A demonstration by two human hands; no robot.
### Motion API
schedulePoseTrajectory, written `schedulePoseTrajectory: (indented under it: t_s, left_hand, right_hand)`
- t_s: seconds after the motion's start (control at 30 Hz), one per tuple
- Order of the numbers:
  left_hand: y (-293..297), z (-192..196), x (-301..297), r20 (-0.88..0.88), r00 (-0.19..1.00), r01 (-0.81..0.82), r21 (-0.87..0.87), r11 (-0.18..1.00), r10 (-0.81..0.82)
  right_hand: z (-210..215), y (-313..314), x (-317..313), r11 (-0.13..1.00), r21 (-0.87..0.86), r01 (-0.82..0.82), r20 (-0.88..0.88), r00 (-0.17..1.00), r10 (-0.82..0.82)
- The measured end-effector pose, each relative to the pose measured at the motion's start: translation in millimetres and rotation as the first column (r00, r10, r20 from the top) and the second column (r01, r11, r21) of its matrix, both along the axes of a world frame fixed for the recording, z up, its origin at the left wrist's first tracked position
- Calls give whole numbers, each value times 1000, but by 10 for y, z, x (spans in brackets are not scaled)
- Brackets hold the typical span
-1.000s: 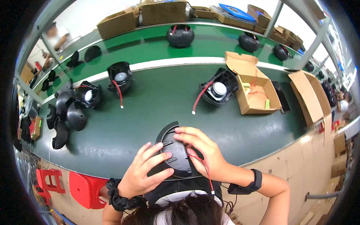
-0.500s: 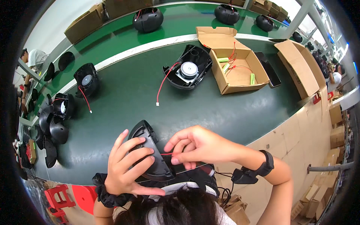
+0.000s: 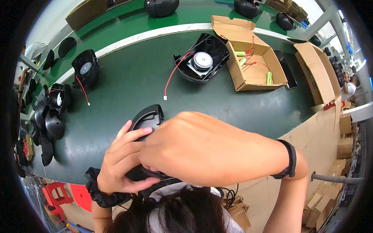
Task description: The person is seen inserting batteries and connecting wires inside plastic speaker housing on an assembly line.
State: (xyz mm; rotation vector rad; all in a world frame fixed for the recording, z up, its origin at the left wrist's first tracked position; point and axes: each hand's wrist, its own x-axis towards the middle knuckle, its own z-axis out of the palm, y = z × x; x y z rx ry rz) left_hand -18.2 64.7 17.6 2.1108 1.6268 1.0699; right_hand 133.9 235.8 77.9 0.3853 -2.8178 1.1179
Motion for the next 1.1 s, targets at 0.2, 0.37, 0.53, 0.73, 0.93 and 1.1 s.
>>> schedulePoseTrajectory:
  t_s: [0.2,0.37,0.53,0.73,0.93,1.1]
  left_hand:
    - [-28,-50,-5,226,974,-6,-73,997,22]
    - [-41,-80,36,279,959,-29,-57,998,43]
    - [35,-202,110,271,963,-2,-14,1000,6]
    - [82,8,222,217,976,16,73,997,-31]
    - [100,-10,242,246,969,-5,40,999,-5]
    - [77,-28,235,242,970,-9,28,1000,2]
  right_hand:
    - [207,-59,-260,983,131,-131,107,987,117]
    - [119,18,-175,993,-119,-21,-13,1000,19]
    - [175,396,213,866,-386,317,51,945,-323]
    - [7,1827,865,474,302,827,-19,502,-864]
    - [-559,2155,1075,148,876,460,-76,434,-898]
    - [-320,2128,1151,333,666,668,-37,475,-879]
